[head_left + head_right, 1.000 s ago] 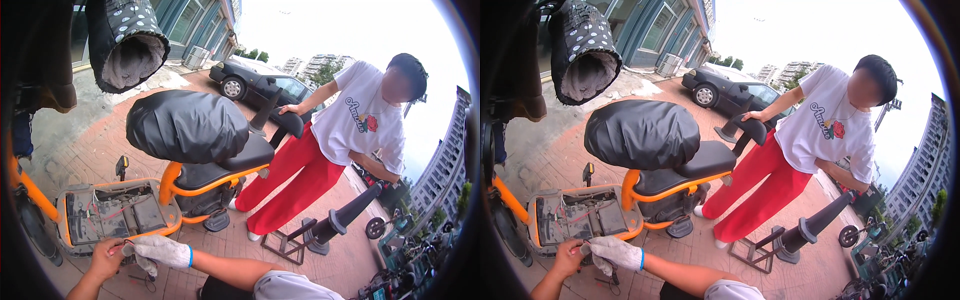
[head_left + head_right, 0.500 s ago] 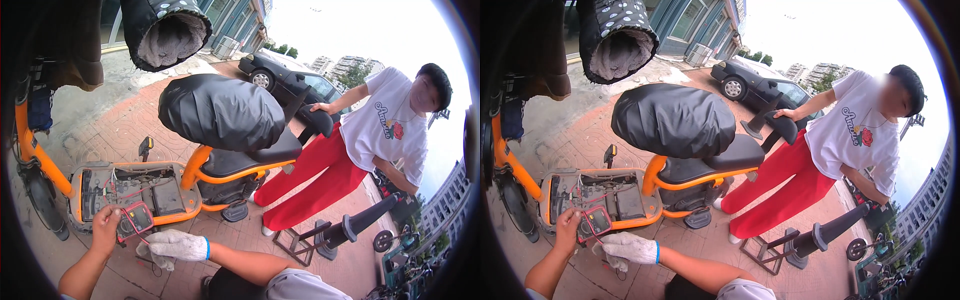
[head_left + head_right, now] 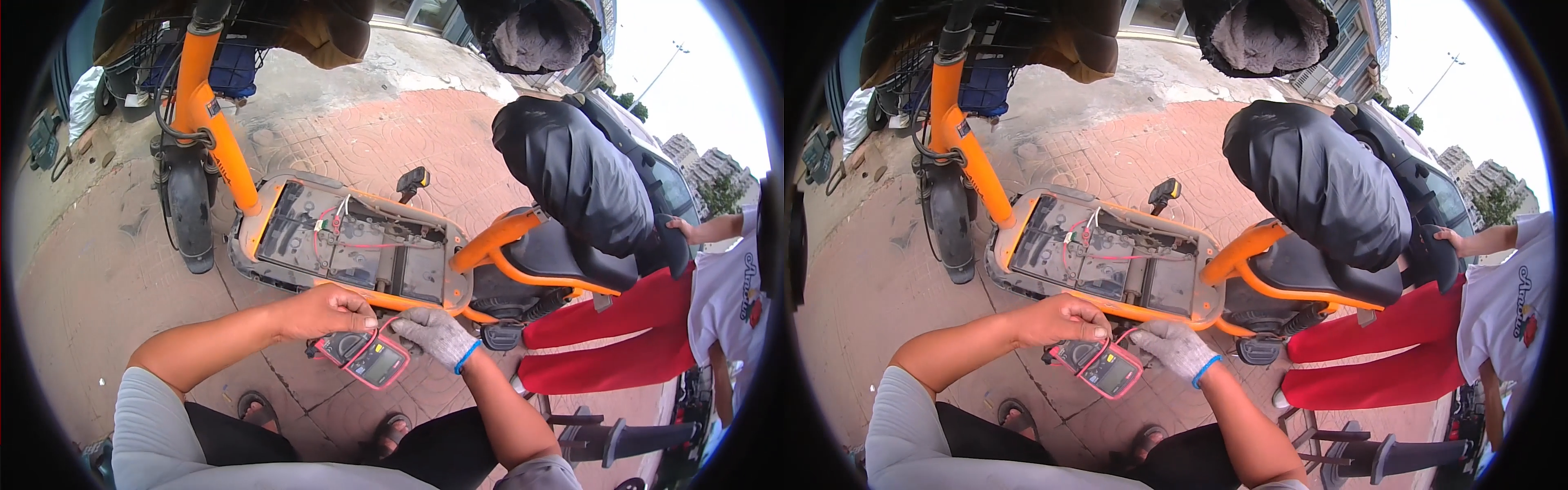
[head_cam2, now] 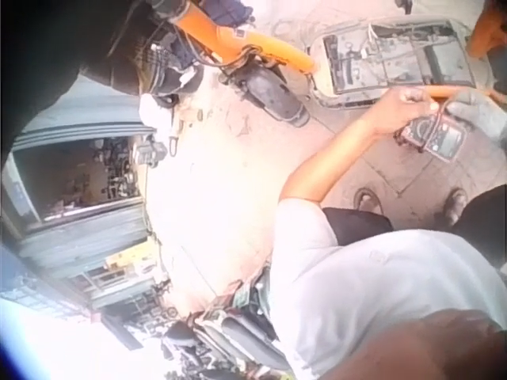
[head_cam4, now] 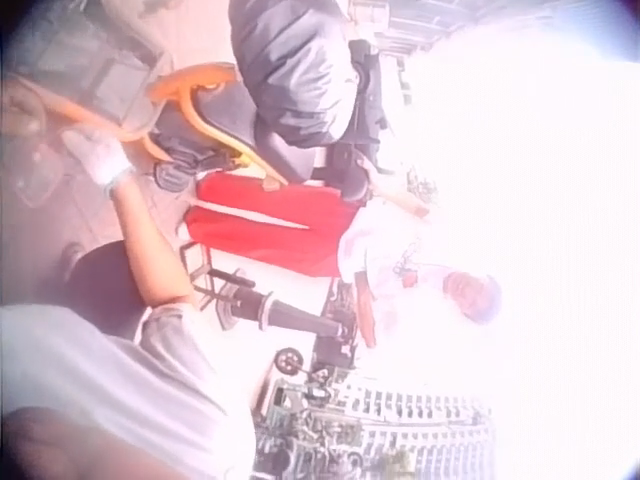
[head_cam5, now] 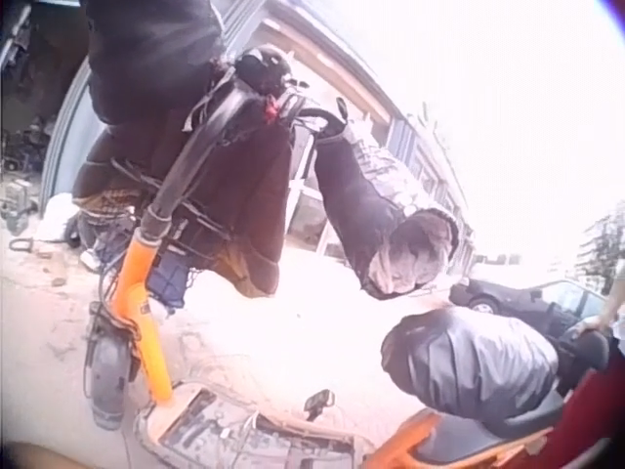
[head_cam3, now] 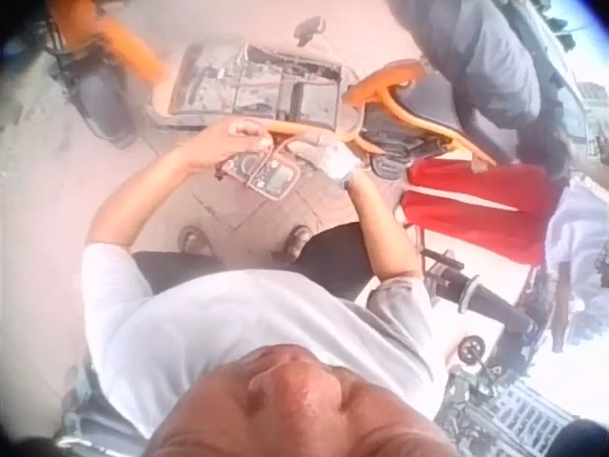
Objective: The person tests the battery terminals of an electric scooter with a multimeter, unscrews the wiring connections using an electric screwdriver, and removes the batteries from the compartment by hand.
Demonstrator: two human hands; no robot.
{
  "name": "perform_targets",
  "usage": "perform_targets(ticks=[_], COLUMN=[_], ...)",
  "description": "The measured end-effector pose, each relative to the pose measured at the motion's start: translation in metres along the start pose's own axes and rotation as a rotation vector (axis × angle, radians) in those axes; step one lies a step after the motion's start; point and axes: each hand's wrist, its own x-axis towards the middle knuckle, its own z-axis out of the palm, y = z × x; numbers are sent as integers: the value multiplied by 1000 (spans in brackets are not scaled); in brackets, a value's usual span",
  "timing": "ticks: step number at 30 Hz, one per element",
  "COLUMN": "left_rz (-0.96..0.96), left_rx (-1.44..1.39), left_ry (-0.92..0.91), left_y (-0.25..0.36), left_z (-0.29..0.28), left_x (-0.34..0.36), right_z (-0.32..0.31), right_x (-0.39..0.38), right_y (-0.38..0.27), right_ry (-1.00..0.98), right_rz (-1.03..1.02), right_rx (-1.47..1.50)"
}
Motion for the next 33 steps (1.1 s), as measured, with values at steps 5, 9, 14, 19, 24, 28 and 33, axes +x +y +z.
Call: perform_targets(ticks=[5, 9, 14, 19, 24, 28, 33], left_rz=[5, 131, 210, 284, 247, 93, -116], left_rx=[482, 282, 50, -407, -716, -118, 444], left_ry=[180, 320, 408, 447, 304, -80, -27], left_y=[-29, -44, -20, 7, 21, 44, 10], left_z=[14, 14, 11, 10, -6, -9, 2], left_x=[1, 2, 10, 4, -17, -23, -11], right_z=[16, 30, 35, 50, 34, 7, 6], right_x=[-11, -17, -22, -13, 1, 16, 1], right_y=[-13, -13, -10, -1, 7, 20, -5], right_ry=[-94, -136, -322, -464, -475, -158, -82], right_rz=[3, -92, -173, -237, -44, 27, 63], right_rx=[114, 256, 330, 175, -84, 70, 70])
